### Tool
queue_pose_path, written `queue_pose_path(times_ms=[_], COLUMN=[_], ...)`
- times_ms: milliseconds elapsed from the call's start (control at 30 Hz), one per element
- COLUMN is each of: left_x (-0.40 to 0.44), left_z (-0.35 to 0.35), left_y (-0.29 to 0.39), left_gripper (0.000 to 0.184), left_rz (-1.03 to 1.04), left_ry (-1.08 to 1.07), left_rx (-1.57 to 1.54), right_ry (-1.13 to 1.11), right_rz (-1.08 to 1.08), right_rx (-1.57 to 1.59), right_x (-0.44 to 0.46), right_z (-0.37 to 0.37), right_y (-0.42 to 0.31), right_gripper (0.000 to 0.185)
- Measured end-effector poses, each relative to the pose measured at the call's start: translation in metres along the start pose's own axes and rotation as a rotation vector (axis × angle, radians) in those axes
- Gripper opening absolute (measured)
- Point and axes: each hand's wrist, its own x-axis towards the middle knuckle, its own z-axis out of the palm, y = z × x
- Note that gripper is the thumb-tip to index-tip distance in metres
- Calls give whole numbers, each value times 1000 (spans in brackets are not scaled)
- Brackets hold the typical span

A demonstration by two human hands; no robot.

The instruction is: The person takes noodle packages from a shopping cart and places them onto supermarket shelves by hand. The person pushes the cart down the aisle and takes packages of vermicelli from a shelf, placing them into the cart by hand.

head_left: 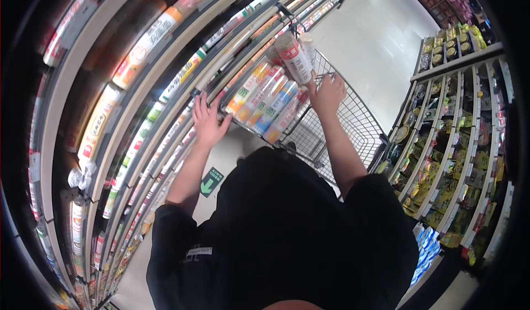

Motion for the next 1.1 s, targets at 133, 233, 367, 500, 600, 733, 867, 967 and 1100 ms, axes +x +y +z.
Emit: queue_pose_path(times_ms=[133,233,367,500,600,733,867,967,1100], left_x=[11,19,26,42,58,76,97,112,140], left_z=[19,27,34,48,54,68,77,85,92], left_y=[11,23,39,55,72,88,104,116,122], left_gripper=[76,74,75,74,72,71,72,72,73], left_rz=[13,8,-30,-58,-75,-105,-118,-130,-172], left_ry=[-73,-151,-197,-215,-220,-214,-190,-204,-223], left_rx=[1,96,104,104,84,114,114,112,85], right_ry=[-247,-397,-395,-379,-382,-310,-304,-327,-371], right_rz=[252,297,344,358,336,284,266,249,266], right_rx=[130,188,219,264,296,331,371,379,412], right_x=[6,14,21,43,65,74,94,109,134], right_z=[8,11,15,25,29,39,49,56,60], right_y=[17,29,44,63,77,100,115,129,139], right_gripper=[45,41,39,39,38,39,34,33,34])
